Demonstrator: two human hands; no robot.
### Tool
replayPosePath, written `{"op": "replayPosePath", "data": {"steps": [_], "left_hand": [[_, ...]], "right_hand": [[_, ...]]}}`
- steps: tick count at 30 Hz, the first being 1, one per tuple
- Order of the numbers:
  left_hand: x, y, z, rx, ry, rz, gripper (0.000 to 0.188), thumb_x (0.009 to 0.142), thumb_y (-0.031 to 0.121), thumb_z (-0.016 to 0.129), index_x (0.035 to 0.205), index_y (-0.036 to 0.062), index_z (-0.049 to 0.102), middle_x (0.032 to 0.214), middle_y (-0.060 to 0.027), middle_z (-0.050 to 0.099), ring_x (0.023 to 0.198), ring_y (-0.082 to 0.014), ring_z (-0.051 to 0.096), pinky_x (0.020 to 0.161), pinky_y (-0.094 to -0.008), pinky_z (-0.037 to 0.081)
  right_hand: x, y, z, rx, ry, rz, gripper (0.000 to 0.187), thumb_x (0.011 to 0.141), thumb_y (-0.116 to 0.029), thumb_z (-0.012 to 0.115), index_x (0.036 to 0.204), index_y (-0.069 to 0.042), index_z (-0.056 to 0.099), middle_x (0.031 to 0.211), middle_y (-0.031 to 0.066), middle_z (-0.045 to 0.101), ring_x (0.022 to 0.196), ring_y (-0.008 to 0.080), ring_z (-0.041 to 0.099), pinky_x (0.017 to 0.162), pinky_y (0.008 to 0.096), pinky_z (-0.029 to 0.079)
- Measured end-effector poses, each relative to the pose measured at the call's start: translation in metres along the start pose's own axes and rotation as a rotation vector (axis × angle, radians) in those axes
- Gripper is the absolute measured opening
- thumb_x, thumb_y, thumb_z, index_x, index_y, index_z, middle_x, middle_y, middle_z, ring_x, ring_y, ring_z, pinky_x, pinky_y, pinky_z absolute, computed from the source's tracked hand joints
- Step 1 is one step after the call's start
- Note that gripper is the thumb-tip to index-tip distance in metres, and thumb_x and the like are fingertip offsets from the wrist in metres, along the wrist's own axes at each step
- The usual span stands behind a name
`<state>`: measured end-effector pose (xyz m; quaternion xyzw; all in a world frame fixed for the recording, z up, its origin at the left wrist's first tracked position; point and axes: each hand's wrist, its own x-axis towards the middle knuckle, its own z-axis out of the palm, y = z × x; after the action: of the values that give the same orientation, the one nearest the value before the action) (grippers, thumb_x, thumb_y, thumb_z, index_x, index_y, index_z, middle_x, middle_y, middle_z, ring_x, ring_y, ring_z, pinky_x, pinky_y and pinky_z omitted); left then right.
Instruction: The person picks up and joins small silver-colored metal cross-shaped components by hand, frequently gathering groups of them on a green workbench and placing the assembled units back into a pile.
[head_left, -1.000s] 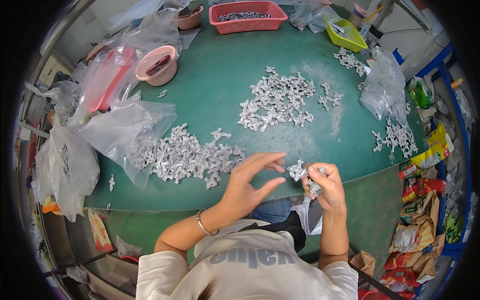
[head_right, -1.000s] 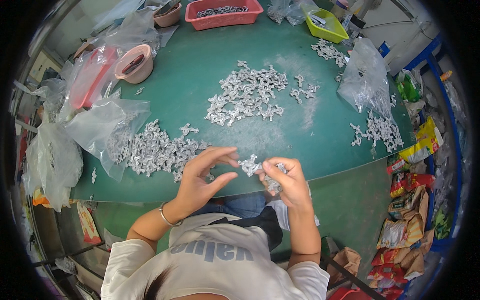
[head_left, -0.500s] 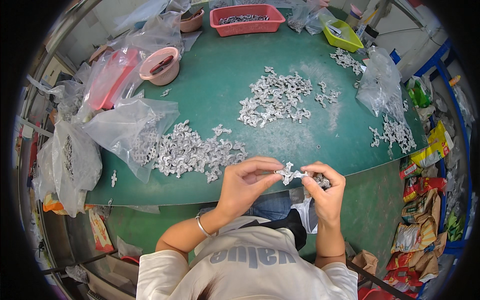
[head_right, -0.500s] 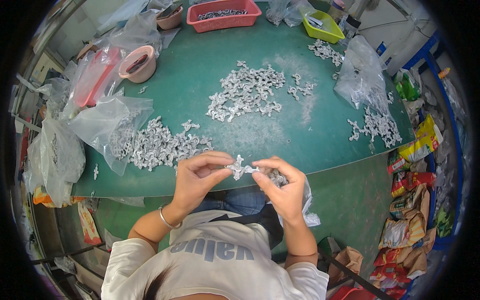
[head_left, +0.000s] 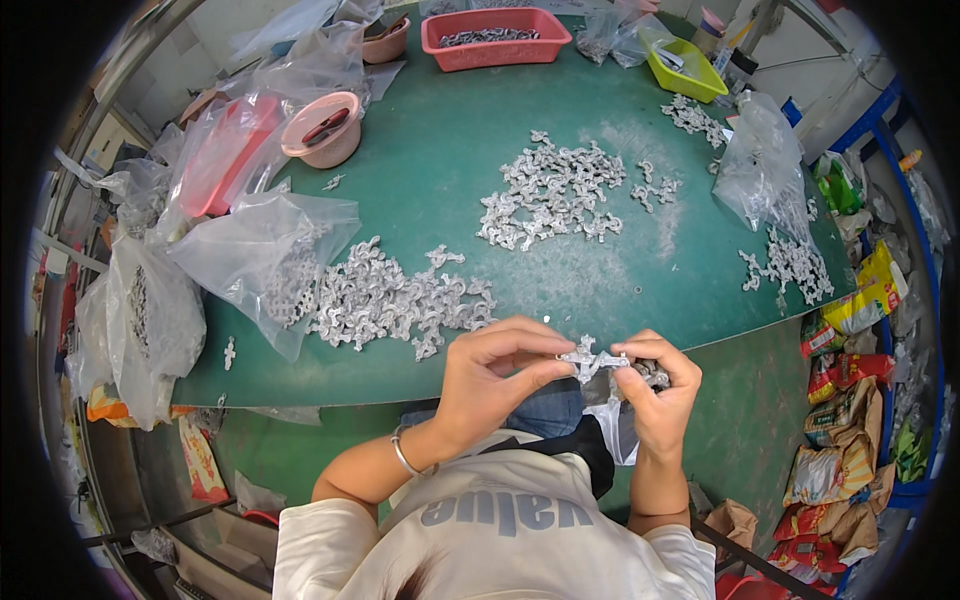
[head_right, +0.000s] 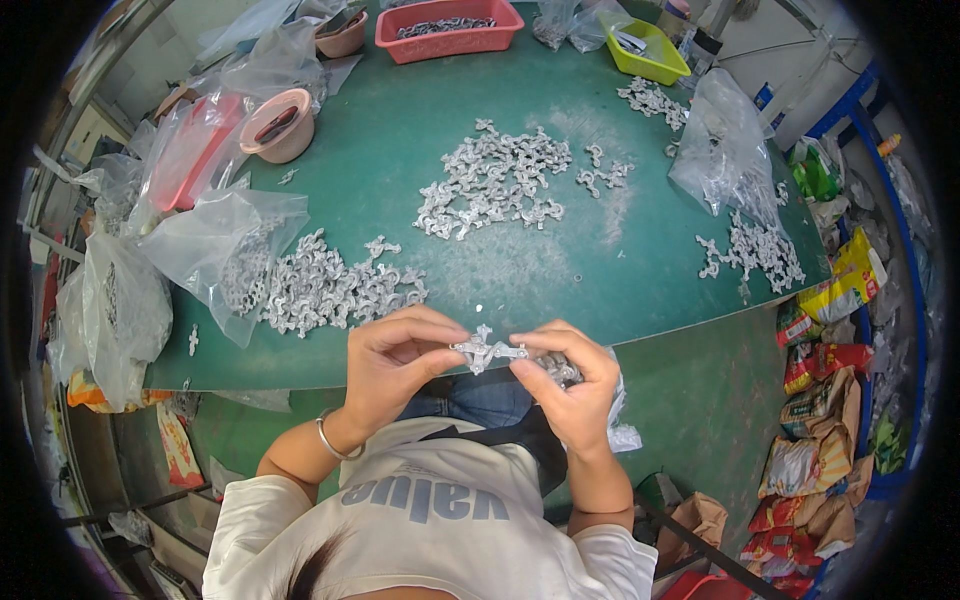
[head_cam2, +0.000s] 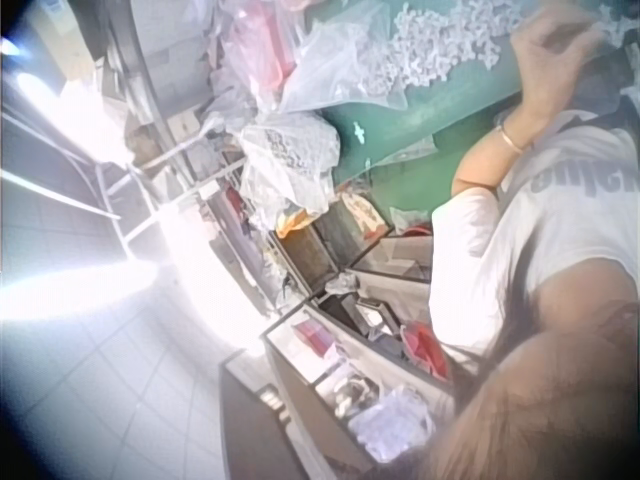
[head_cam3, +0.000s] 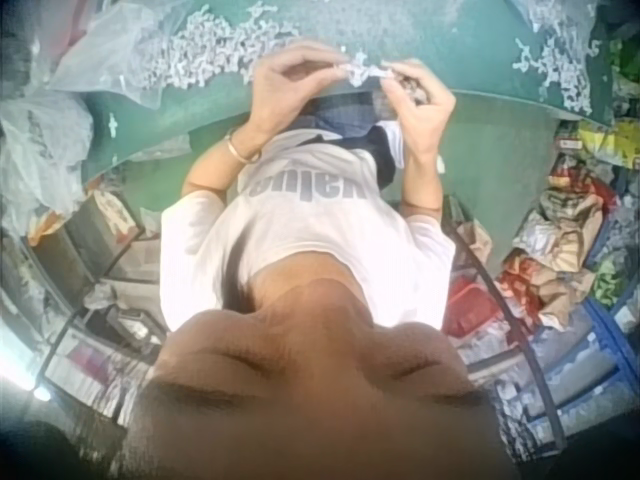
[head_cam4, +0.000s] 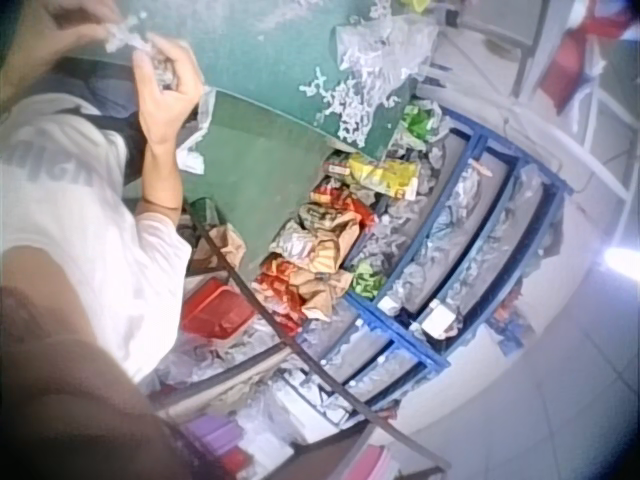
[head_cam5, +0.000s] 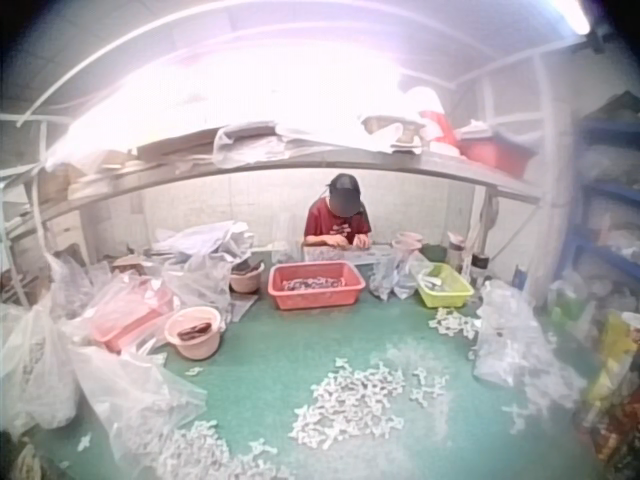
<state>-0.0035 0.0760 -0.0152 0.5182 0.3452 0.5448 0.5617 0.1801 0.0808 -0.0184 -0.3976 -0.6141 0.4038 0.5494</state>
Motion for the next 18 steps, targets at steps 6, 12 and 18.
{"op": "replayPosePath", "data": {"steps": [6,12,18], "left_hand": [[0.001,-0.004,0.001,-0.14,0.03,-0.233,0.013,0.083,0.005,0.057,0.079,-0.0067,0.06,0.077,-0.0134,0.061,0.062,-0.0148,0.058,0.06,-0.0259,0.047],[0.003,-0.007,-0.001,-0.224,0.048,-0.352,0.017,0.084,0.012,0.058,0.079,-0.0045,0.06,0.072,-0.0113,0.061,0.058,-0.0129,0.056,0.057,-0.0255,0.047],[0.006,-0.011,-0.002,-0.274,0.044,-0.361,0.017,0.084,0.013,0.059,0.08,-0.004,0.061,0.072,-0.0094,0.061,0.059,-0.011,0.056,0.058,-0.023,0.046]], "right_hand": [[-0.002,0.005,0.004,0.166,-0.011,0.103,0.013,0.079,0.0,0.057,0.067,0.003,0.054,0.07,0.006,0.056,0.053,0.0063,0.045,0.046,0.0194,0.035],[-0.003,0.008,0.005,0.25,-0.022,0.174,0.013,0.081,-0.001,0.055,0.068,0.003,0.055,0.071,0.0066,0.057,0.053,0.0056,0.046,0.045,0.0189,0.035],[-0.002,0.012,0.003,0.238,-0.042,0.188,0.011,0.08,-0.001,0.056,0.07,0.003,0.057,0.071,0.0069,0.057,0.054,0.0061,0.047,0.047,0.0183,0.036]]}}
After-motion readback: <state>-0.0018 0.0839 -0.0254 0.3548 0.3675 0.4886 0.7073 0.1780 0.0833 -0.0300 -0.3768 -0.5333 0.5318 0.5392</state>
